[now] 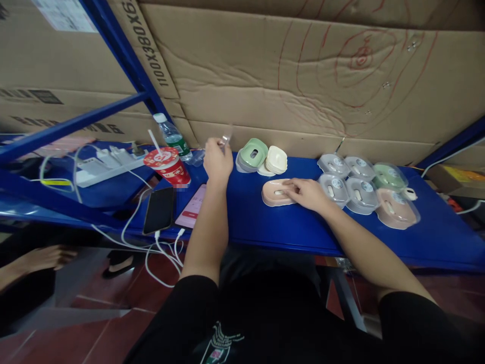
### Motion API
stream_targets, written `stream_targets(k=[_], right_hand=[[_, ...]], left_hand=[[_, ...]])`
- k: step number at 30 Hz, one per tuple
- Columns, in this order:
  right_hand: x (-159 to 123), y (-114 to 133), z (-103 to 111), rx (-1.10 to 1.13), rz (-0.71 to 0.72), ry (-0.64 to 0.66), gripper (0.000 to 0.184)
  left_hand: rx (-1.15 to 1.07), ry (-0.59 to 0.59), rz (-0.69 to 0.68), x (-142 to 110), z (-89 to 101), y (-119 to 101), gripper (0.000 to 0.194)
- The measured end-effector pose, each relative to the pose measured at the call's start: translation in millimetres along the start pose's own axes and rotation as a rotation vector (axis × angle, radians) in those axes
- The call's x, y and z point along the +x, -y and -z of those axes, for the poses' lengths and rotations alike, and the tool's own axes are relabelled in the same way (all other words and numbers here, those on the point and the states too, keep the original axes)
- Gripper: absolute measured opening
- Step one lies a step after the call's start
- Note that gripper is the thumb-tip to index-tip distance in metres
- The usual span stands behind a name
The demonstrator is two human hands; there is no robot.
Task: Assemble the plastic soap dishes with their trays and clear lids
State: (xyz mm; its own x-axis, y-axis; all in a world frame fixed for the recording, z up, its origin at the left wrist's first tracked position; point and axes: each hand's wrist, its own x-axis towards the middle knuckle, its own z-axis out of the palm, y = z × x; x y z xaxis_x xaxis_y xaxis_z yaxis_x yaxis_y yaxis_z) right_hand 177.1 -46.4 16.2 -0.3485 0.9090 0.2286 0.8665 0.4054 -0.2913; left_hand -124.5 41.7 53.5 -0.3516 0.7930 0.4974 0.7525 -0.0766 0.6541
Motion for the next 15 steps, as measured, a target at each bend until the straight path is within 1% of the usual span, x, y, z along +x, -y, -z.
stream_targets(k=[2, 5, 7, 8, 9, 11, 13, 14, 15], right_hand=[[0.0, -0.2, -0.3, 0.004, 0.004, -0.006, 0.039], [0.1, -1.3, -1.0, 0.017, -0.018, -0.035, 0.04], [0.4, -3.3, -1.6, 0.052, -0.05, -0.093, 0.045], [0.6, -4.7, -1.9, 0.082, -0.063, -0.14, 0.05], [0.8, -6.4, -2.0, 0.115, -0.069, -0.193, 0.057], [1.0, -10.0, -1.3, 0.161, -0.058, -0.311, 0.08], [0.6, -12.9, 1.2, 0.146, -0.013, -0.418, 0.107], [0.2, -13.7, 3.1, 0.118, 0.021, -0.452, 0.117], [-0.3, -14.1, 5.2, 0.085, 0.057, -0.467, 0.124]], left_hand=[[-0.126, -0.096, -0.081, -2.1, -2.7, -1.9, 0.02], [-0.345, -0.195, -0.217, -8.5, -9.8, -8.4, 0.038], [-0.506, -0.189, -0.29, -15.5, -14.4, -16.2, 0.049], [-0.587, -0.156, -0.315, -19.6, -16.3, -20.9, 0.052], [-0.662, -0.102, -0.329, -24.0, -17.8, -25.8, 0.054], [-0.788, 0.073, -0.333, -32.8, -20.2, -35.5, 0.053], [-0.863, 0.311, -0.317, -41.2, -22.4, -43.7, 0.048], [-0.879, 0.437, -0.303, -45.0, -23.7, -47.1, 0.045], [-0.883, 0.551, -0.284, -48.5, -25.1, -49.8, 0.041]])
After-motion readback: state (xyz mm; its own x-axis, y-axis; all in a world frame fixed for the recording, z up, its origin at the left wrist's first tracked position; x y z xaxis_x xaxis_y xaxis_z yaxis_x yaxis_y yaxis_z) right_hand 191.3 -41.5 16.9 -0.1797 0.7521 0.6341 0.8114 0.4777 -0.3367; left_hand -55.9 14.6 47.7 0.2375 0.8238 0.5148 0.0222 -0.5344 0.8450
